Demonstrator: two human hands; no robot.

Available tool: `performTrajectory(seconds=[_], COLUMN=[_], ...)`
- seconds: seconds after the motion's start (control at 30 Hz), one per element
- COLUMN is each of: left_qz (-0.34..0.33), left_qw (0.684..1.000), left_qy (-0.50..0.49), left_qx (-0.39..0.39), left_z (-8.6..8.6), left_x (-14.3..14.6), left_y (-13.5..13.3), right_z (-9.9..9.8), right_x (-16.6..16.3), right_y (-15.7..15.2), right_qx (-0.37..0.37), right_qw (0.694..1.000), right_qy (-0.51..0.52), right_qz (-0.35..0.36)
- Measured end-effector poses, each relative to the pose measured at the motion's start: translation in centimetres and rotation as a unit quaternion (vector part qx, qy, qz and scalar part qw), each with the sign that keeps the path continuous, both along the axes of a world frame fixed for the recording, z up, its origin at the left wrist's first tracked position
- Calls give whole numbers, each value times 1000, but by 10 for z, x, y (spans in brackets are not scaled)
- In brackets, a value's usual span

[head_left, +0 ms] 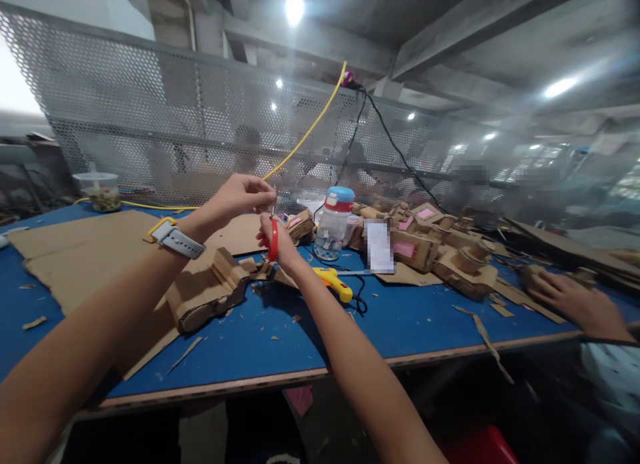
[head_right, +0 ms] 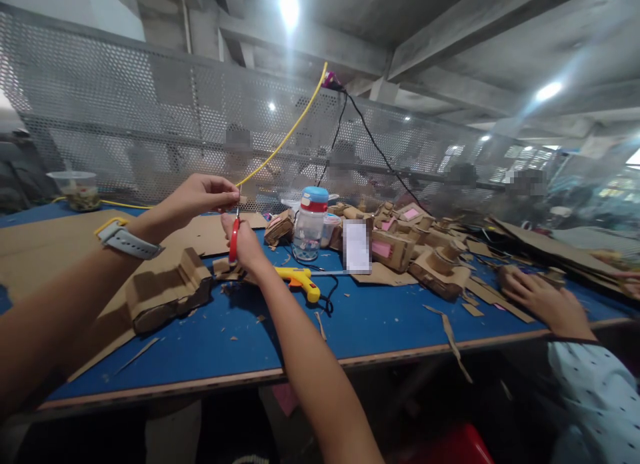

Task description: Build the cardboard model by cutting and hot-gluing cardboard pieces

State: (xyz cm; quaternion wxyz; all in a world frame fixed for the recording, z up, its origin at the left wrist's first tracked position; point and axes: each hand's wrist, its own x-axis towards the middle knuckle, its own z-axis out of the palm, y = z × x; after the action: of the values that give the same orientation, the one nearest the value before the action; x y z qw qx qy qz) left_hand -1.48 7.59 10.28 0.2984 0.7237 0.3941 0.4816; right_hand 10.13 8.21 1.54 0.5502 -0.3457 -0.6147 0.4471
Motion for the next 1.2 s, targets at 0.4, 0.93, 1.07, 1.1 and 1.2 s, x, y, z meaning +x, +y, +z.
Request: performTrajectory(seconds=[0.4,0.93,1.07,1.1,1.2], left_qz=[-26,12,20,19,14], left_qw=[999,997,999,999,999], left_qy=[41,63,28,21,10], left_qx=[8,42,40,38,31], left_z=[2,4,2,2,1], left_x=[-3,-1,-1,-1,-1], left_y=[0,-2,0,1,1], right_z=[3,-4,-3,-3,-4], right_x=[0,1,0,0,0], right_y=[1,6,5,4,4], right_qx=[-44,-10,-18,-17,-12], right_qw=[996,1000,999,999,999], right_qy=[73,-24,-30,-31,-31], right_qz=[4,-13,-22,-23,-22])
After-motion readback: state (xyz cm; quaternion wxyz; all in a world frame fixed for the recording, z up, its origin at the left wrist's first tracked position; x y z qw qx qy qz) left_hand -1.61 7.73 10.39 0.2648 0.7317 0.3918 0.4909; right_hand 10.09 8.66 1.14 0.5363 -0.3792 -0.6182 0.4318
